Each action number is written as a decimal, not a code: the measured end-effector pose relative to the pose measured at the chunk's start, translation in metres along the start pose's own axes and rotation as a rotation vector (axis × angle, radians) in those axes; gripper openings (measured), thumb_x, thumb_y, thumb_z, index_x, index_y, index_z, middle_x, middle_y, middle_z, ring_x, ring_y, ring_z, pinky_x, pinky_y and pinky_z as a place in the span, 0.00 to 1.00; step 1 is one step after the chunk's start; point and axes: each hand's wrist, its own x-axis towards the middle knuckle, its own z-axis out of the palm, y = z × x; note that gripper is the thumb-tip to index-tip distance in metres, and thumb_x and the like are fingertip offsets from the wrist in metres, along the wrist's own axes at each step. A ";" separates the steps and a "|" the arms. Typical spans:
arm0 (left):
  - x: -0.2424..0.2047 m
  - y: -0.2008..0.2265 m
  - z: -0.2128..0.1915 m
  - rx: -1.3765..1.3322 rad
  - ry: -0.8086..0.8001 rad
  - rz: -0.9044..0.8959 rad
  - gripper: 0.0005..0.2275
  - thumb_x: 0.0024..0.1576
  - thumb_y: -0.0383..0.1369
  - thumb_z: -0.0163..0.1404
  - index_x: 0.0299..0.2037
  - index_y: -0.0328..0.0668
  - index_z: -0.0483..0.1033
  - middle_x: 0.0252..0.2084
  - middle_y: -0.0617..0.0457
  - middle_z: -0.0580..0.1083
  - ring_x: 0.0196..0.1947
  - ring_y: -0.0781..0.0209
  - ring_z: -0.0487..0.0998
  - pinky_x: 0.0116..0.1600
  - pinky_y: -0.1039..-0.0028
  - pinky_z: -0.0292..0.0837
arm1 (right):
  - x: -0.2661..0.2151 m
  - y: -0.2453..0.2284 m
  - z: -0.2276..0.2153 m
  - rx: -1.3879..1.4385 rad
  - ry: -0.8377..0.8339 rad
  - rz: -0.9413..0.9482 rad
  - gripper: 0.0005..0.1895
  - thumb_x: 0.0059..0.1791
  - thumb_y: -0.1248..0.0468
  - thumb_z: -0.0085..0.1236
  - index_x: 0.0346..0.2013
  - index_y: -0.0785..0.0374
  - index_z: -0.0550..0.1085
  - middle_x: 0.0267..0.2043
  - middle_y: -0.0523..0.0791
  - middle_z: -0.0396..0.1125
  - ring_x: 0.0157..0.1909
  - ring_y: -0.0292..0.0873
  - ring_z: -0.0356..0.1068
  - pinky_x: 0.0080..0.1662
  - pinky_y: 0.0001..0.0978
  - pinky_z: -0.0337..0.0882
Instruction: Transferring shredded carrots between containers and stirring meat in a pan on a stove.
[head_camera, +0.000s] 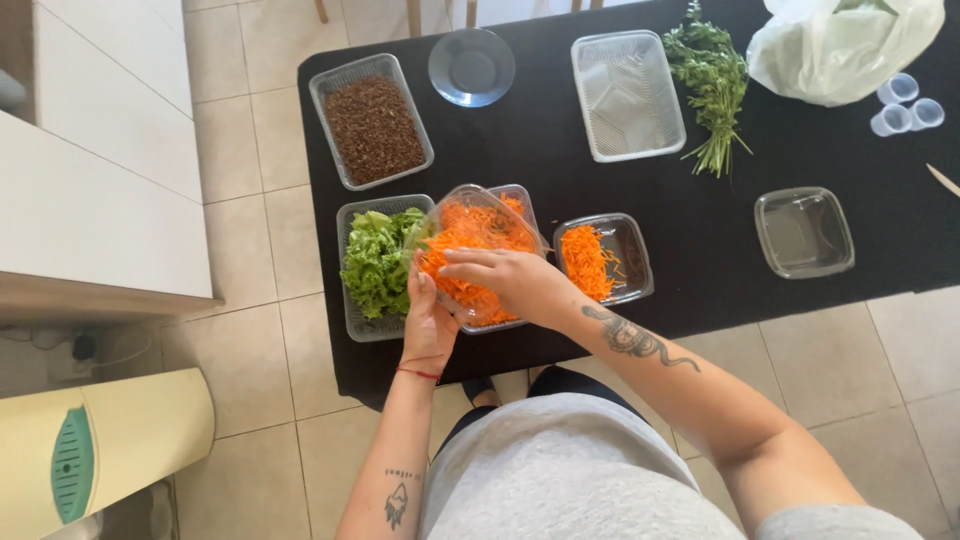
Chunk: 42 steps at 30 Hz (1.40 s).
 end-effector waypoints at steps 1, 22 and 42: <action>-0.003 0.003 0.003 -0.001 0.002 0.005 0.26 0.53 0.51 0.43 0.63 0.77 0.51 0.59 0.55 0.65 0.54 0.49 0.70 0.52 0.56 0.73 | 0.000 0.006 0.007 0.001 0.001 -0.006 0.27 0.44 0.76 0.45 0.55 0.52 0.66 0.56 0.40 0.64 0.57 0.47 0.63 0.51 0.35 0.68; -0.082 0.075 0.050 0.424 0.085 -0.066 0.31 0.51 0.52 0.41 0.66 0.58 0.54 0.61 0.48 0.65 0.55 0.52 0.70 0.56 0.60 0.67 | -0.024 0.008 -0.020 1.297 0.137 1.130 0.33 0.37 0.67 0.64 0.56 0.57 0.67 0.37 0.50 0.70 0.34 0.46 0.73 0.40 0.38 0.75; -0.207 0.083 0.166 1.159 -0.858 0.526 0.02 0.52 0.42 0.55 0.30 0.65 0.77 0.47 0.69 0.66 0.56 0.63 0.63 0.58 0.64 0.44 | -0.021 0.017 -0.034 1.203 0.163 1.135 0.26 0.43 0.69 0.53 0.56 0.56 0.68 0.40 0.50 0.70 0.35 0.42 0.72 0.42 0.31 0.74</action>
